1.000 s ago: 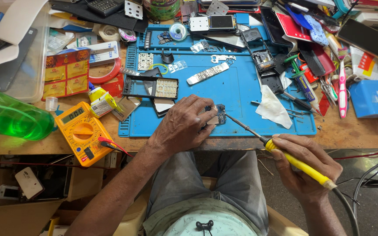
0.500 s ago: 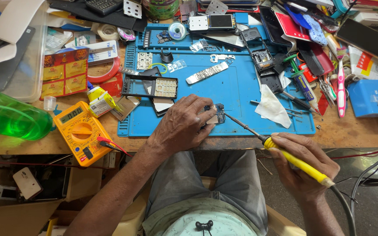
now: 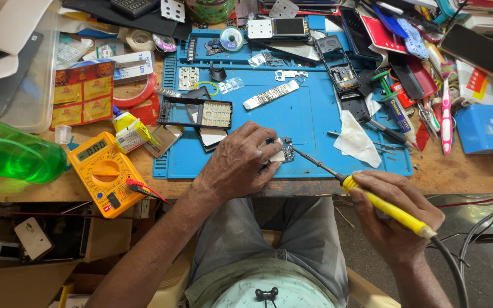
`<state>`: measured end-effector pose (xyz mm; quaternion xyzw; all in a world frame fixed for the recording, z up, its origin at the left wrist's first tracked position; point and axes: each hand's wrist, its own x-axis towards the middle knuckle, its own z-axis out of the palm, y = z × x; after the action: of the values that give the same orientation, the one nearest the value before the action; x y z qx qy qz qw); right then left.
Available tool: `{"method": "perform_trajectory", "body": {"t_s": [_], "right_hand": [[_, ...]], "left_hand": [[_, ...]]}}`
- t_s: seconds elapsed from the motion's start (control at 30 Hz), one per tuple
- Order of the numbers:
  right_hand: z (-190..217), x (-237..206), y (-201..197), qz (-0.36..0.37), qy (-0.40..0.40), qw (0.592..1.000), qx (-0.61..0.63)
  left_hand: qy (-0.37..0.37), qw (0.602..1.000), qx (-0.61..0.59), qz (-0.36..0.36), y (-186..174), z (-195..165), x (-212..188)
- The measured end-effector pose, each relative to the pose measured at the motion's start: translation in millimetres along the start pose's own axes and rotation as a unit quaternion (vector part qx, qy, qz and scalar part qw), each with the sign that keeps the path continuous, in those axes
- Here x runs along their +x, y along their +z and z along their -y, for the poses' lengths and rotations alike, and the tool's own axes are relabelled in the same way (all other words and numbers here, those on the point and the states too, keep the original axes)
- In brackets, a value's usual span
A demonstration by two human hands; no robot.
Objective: The person cleans a small circuit board with a tissue and a toothbrush, applies flux, and solders components using a soldering iron and solder wire. The work is performed on a cluttered workbench with various electronic parts and tools.
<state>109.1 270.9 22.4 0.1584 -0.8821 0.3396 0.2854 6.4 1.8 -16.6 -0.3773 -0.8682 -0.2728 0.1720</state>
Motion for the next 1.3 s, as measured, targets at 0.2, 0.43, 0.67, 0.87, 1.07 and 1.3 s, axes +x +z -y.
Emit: {"method": "perform_trajectory", "body": {"t_s": [0.2, 0.43, 0.67, 0.87, 1.07, 1.3], "right_hand": [[6.2, 5.4, 2.3, 0.007, 0.007, 1.0, -0.01], [7.2, 5.6, 3.8, 0.004, 0.027, 0.999, -0.018], [11.3, 10.2, 3.2, 0.008, 0.024, 1.0, -0.012], [16.0, 21.6, 0.7, 0.025, 0.038, 0.998, -0.049], [22.6, 29.5, -1.0, 0.038, 0.036, 0.998, -0.032], [25.2, 28.9, -2.4, 0.034, 0.033, 0.998, -0.033]], "left_hand": [[-0.01, 1.0, -0.013, 0.007, -1.1, 0.5, 0.2], [-0.001, 1.0, -0.012, 0.0, -3.1, 0.5, 0.4], [-0.004, 1.0, -0.017, 0.002, -3.1, 0.7, 0.3], [-0.004, 1.0, -0.016, 0.0, -2.6, 0.7, 0.1], [-0.006, 1.0, -0.021, 0.0, -3.1, 0.9, 0.4], [-0.007, 1.0, -0.028, -0.002, -4.8, 1.3, -0.5]]}}
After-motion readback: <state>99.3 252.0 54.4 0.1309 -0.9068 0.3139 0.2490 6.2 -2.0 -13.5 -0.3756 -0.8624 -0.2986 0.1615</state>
